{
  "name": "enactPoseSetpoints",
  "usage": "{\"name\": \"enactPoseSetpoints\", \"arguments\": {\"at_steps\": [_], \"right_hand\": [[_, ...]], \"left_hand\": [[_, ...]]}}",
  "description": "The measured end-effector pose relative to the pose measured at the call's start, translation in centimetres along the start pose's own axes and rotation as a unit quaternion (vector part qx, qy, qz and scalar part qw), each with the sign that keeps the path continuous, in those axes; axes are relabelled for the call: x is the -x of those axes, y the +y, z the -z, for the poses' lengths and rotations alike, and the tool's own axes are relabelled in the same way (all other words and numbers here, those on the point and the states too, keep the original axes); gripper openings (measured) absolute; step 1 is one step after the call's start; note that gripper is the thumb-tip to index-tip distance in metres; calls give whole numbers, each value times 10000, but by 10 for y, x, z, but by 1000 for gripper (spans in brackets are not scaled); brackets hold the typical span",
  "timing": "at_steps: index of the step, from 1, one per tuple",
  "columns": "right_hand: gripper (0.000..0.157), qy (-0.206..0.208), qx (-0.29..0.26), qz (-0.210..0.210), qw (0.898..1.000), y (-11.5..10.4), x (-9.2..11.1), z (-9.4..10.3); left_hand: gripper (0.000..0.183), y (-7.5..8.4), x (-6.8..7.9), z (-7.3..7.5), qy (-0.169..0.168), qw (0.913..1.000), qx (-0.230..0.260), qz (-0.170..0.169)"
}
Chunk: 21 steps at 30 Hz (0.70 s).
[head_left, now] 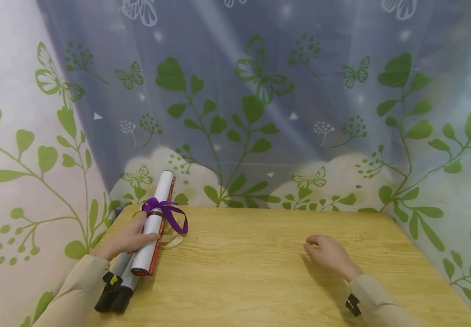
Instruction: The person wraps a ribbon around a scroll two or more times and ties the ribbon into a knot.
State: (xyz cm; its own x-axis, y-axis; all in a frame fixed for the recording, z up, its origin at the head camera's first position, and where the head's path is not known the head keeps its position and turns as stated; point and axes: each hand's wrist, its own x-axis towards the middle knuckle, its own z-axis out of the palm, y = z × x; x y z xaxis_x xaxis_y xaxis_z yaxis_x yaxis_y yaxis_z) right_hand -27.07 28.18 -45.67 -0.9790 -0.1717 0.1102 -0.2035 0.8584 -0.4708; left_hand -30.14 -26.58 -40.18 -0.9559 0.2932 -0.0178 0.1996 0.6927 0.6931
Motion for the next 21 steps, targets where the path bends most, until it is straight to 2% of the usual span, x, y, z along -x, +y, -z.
{"name": "enactPoseSetpoints", "arguments": {"at_steps": [2, 5, 8, 10, 16, 21], "right_hand": [[37, -9, 41, 45, 10000, 2, 1, 0], [36, -29, 77, 79, 9999, 5, 1, -1], [34, -75, 64, 93, 9999, 6, 2, -1], [34, -103, 62, 64, 9999, 6, 3, -2], [36, -124, 92, 123, 9998, 5, 2, -3], [36, -45, -21, 172, 9998, 4, 2, -4]], "left_hand": [[91, -7, 4, 11, 68, 9997, -131, -171], [90, -16, 11, 29, 409, 9962, -724, -249], [93, -22, 18, 48, 771, 9874, -1379, 2], [93, -27, 21, 61, 936, 9837, -1533, 87], [95, -37, 27, 90, 1029, 9788, -1751, 255], [93, -47, 29, 93, 962, 9728, -2094, 220]]}}
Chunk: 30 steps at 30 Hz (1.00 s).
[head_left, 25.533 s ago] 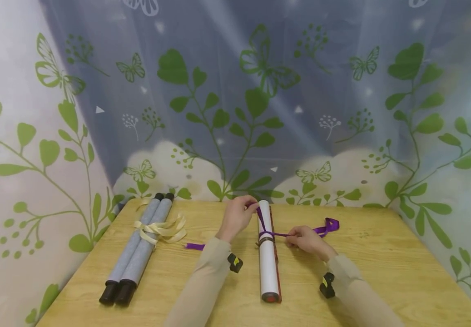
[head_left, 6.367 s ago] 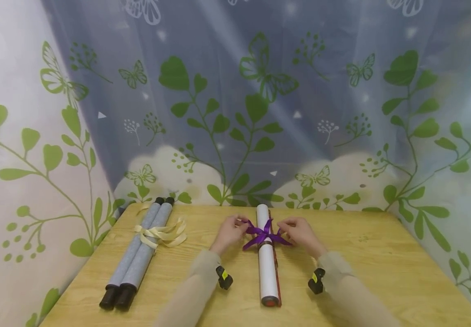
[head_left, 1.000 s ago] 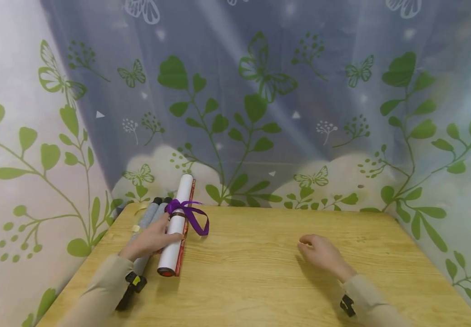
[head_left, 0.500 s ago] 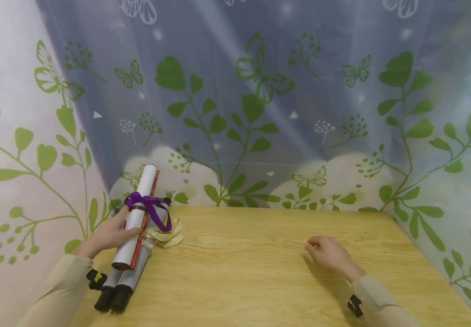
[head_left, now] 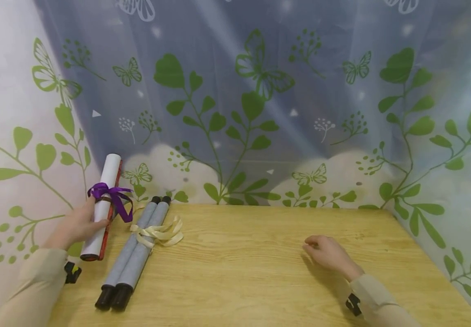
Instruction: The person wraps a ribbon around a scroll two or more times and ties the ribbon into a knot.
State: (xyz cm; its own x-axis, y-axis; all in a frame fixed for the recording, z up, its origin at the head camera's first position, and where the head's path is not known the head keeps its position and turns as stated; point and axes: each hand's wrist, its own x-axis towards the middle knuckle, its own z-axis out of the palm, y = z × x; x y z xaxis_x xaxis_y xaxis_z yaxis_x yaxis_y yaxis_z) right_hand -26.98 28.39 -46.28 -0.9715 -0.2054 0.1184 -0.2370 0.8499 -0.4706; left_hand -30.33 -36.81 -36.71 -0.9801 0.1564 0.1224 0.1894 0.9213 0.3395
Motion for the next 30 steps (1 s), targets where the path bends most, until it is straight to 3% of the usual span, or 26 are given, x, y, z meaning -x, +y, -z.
{"name": "enactPoseSetpoints", "arguments": {"at_steps": [5, 10, 17, 25, 30], "right_hand": [[39, 18, -195, -125, 9997, 2, 0, 4], [39, -17, -113, -168, 9998, 3, 0, 6], [38, 30, 33, -196, 9998, 6, 0, 5], [44, 32, 60, -330, 9994, 8, -2, 4], [47, 200, 300, -327, 9988, 12, -5, 5]], "left_hand": [[91, -12, 2, -20, -229, 9993, -214, -182], [89, -15, 6, -39, -605, 9977, -114, -276], [79, -18, 5, -62, -588, 9965, 59, -585], [80, -19, 8, -67, -1052, 9937, 361, -96], [80, -19, 11, -66, -1181, 9924, 338, -6]]}}
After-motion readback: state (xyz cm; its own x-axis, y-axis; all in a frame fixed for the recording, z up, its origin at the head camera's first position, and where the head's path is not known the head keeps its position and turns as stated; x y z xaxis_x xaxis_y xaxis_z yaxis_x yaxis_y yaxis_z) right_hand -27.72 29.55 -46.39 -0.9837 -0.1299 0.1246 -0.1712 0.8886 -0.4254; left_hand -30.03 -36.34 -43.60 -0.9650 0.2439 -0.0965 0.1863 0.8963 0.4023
